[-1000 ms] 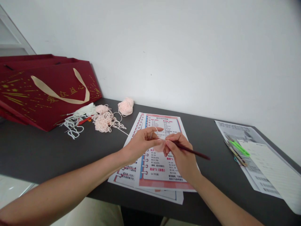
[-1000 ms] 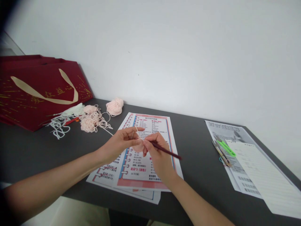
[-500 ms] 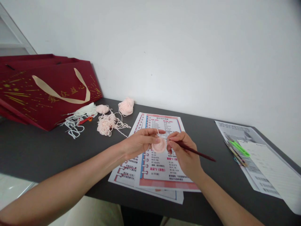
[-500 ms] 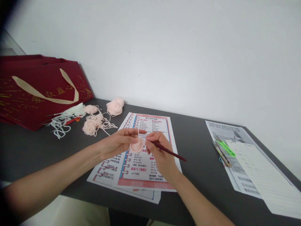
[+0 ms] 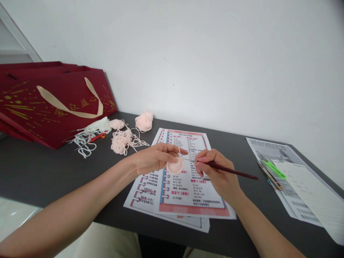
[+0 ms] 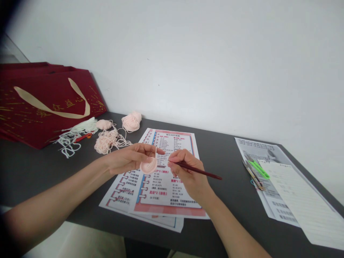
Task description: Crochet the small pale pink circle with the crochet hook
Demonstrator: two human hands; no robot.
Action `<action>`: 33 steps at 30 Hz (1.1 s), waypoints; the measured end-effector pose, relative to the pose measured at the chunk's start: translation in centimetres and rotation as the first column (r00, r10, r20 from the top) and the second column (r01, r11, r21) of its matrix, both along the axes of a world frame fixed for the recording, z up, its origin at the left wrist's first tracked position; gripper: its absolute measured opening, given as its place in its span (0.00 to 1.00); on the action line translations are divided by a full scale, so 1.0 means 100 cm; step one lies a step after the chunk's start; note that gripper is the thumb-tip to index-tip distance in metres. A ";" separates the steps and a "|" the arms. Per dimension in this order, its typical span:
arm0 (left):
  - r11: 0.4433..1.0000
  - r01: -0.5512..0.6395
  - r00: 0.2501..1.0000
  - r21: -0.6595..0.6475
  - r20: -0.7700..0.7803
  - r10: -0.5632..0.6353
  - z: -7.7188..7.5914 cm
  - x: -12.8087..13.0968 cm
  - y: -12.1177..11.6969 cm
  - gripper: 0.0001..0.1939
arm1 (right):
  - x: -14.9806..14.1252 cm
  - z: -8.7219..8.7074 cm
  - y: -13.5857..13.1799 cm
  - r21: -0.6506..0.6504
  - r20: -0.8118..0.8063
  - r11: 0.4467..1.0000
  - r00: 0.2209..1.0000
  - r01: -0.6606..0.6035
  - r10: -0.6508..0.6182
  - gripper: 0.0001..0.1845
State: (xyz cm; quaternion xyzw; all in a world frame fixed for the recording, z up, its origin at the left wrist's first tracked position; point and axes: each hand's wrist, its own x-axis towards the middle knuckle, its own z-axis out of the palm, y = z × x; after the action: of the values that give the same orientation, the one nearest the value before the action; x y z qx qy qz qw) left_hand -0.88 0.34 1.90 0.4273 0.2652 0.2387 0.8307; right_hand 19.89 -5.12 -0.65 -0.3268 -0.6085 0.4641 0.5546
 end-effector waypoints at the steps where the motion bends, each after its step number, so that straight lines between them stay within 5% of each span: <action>1: 1.000 0.014 1.000 -0.009 -0.002 -0.014 0.000 -0.001 0.001 0.17 | 0.002 0.001 0.000 -0.006 0.014 1.000 1.000 -0.011 0.011 0.06; 12: 0.983 0.157 0.986 0.089 -0.065 -0.152 -0.005 -0.006 0.004 0.15 | 0.005 0.010 0.002 -0.204 -0.197 0.957 0.966 -0.205 0.165 0.05; 15: 0.965 0.071 0.993 0.251 -0.109 -0.044 -0.004 -0.002 0.000 0.15 | 0.001 0.010 0.003 -0.301 -0.330 0.923 0.934 -0.241 0.136 0.05; 20: 0.856 -0.137 0.969 0.498 -0.112 0.220 -0.006 0.009 -0.009 0.13 | -0.009 0.009 0.005 -0.379 -0.457 0.892 0.888 -0.246 0.051 0.04; 33: 0.757 -0.169 0.922 0.631 -0.171 0.348 -0.008 0.013 -0.014 0.11 | -0.009 0.000 -0.001 -0.109 -0.114 0.993 0.992 0.041 -0.053 0.05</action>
State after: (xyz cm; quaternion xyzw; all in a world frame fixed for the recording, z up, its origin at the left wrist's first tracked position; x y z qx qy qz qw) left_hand 0.43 -1.07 1.10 0.6579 0.3454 0.3618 0.5630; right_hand 18.96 -5.26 -0.69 -0.3425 -0.5416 0.5010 0.5816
